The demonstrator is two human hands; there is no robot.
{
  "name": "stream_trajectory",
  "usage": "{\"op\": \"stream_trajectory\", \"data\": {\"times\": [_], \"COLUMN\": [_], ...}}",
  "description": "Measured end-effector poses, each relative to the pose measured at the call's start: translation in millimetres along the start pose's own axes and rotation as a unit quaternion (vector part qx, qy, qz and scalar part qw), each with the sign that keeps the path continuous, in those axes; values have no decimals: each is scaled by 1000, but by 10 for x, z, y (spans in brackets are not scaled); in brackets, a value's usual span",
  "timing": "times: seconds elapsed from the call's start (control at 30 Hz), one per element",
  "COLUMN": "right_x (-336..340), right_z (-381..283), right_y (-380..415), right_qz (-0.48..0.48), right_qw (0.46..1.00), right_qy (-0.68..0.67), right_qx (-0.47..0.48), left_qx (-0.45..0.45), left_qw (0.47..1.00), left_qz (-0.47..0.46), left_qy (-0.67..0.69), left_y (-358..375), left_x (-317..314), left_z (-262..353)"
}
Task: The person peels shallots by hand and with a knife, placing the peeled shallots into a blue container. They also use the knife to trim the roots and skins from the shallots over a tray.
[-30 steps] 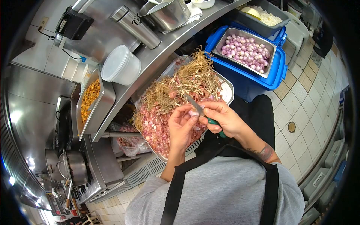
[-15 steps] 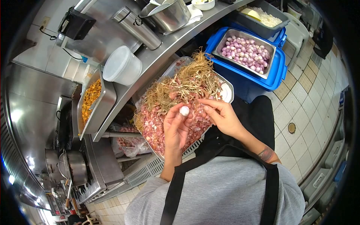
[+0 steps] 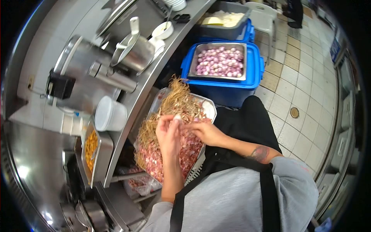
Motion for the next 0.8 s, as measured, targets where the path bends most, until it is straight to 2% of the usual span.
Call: {"op": "stream_trajectory", "data": {"times": [0.03, 0.13, 0.2, 0.27, 0.3, 0.37, 0.47, 0.57, 0.6, 0.63, 0.7, 0.77, 0.8], "right_x": [-126, -277, -257, -140, -92, -68, 43, -27, -100, -110, -135, -133, -136], "right_z": [175, 409, 422, 360, 410, 522, 516, 657, 741, 753, 737, 709, 695], "right_y": [-18, -11, -1, 29, 24, 19, 0, -50, -54, -73, -69, -62, -57], "right_qz": [-21, -1, 0, 23, 14, -9, 22, 39, 38, 47, 33, 11, 6], "right_qw": [1000, 1000, 1000, 997, 999, 994, 998, 995, 985, 990, 978, 974, 964], "right_qy": [19, 7, 20, 70, 34, -43, -29, -66, -124, -103, -158, -170, -211], "right_qx": [-8, 12, 2, 12, -25, -96, -48, -69, -112, -85, -133, -148, -160], "left_qx": [8, -50, -88, -130, -150, -127, -115, -90, -75, -60, 3, -86, -98], "left_qw": [999, 996, 988, 980, 976, 972, 985, 965, 955, 942, 910, 838, 822], "left_qz": [-36, -77, -126, -151, -153, -176, -17, 98, 118, 138, 108, 109, 122], "left_qy": [-24, -2, -8, -21, -41, -91, -129, -225, -263, -300, -399, -528, -547], "left_y": [-174, -690, -741, -675, -610, -582, -481, -406, -372, -332, -265, -184, -173], "left_x": [-179, -795, -1157, -1236, -1230, -920, -188, 693, 927, 1169, 1523, 1557, 1545], "left_z": [-33, -50, 87, 147, 179, 62, -25, -105, -175, -243, -497, -512, -504]}}
Point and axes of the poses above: each hand's wrist, its own y-axis away from the middle knuckle, its own x-axis out of the back of the hand, z = x × y, the point moved 7 cm from there along -y, towards the middle knuckle, and after that the axes turned 6 degrees about y, right-handed, at the moved point
